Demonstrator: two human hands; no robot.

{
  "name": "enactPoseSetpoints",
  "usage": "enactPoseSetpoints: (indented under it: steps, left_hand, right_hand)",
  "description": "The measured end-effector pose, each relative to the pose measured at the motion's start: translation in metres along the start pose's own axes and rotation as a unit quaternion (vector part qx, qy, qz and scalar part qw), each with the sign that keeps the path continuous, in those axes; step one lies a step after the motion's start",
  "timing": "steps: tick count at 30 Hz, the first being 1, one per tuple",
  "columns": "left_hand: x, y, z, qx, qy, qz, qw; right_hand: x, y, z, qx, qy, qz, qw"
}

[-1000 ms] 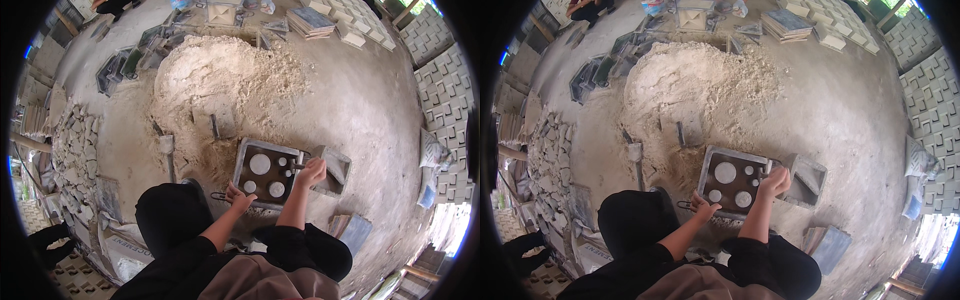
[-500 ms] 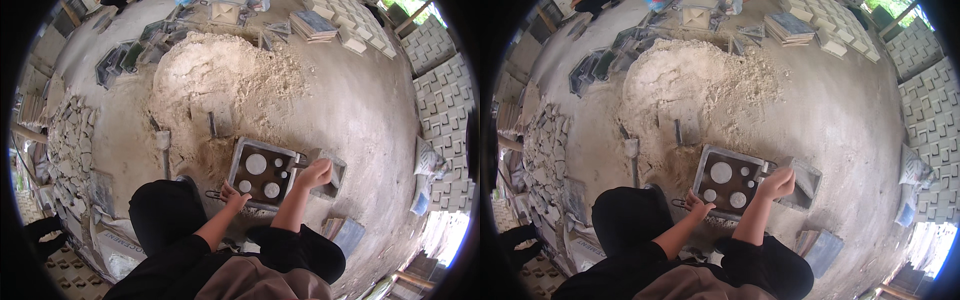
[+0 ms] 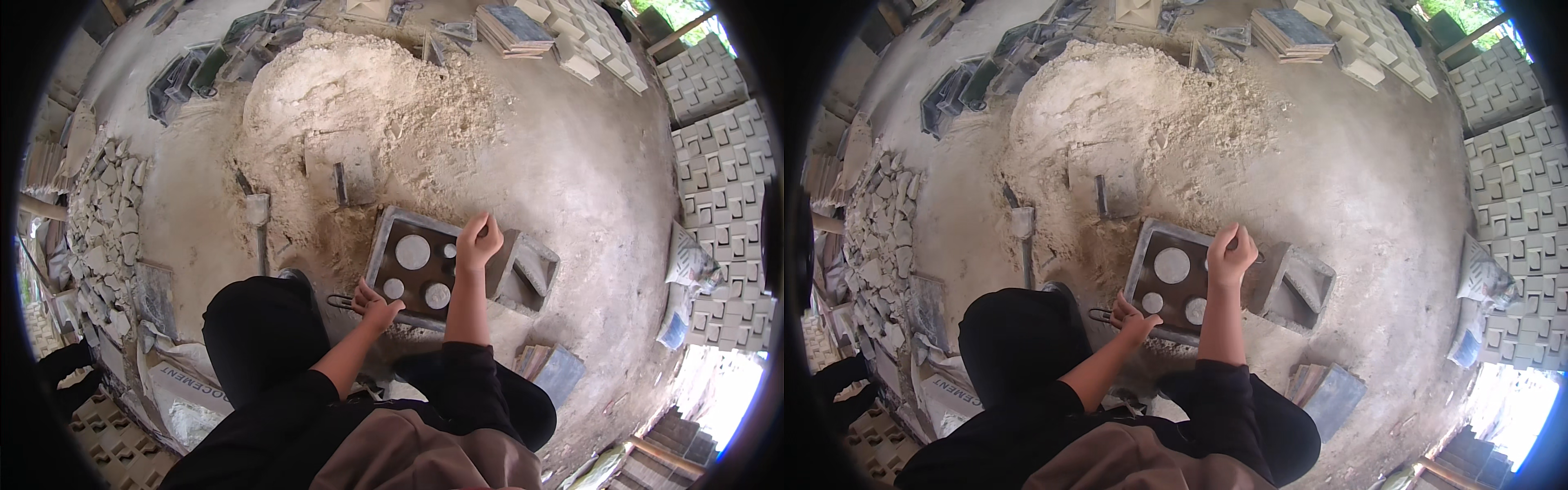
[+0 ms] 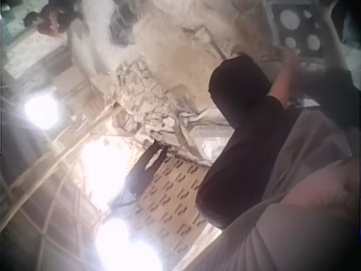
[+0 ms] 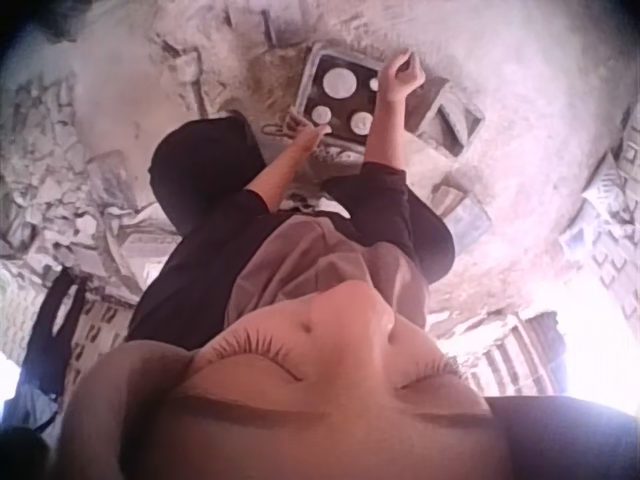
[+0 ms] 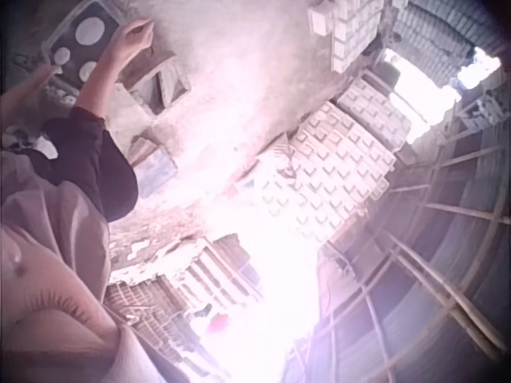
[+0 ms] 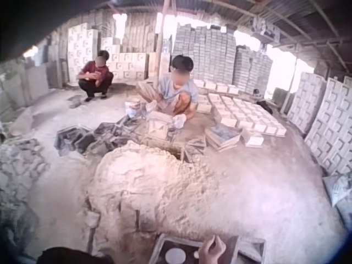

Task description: The person fills a metal mold with dry sand mixture, compacts it with a small tool, and smooths the surface by hand and with a scraper.

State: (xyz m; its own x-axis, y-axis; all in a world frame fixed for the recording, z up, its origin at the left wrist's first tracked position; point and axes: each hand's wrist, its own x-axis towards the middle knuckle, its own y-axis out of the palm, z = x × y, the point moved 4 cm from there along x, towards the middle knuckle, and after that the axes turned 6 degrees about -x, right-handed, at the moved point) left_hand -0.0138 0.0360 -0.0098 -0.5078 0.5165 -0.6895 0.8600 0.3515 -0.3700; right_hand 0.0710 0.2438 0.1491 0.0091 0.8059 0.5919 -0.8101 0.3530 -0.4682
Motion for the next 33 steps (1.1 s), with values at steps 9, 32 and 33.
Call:
enactPoseSetpoints:
  steps: [9,32,33]
  left_hand:
    - [0.004,0.003,0.005,-0.015,0.002,-0.001,1.000]
    - [0.004,-0.009,0.005,-0.019,-0.017,-0.016,1.000]
    - [0.000,-0.005,0.004,-0.021,-0.017,-0.011,1.000]
  right_hand:
    - [0.013,-0.033,-0.034,0.124,0.225,-0.099,0.961]
    - [-0.007,-0.057,-0.003,0.150,0.179,-0.156,0.960]
    - [-0.017,-0.057,-0.013,0.133,0.183,-0.150,0.962]
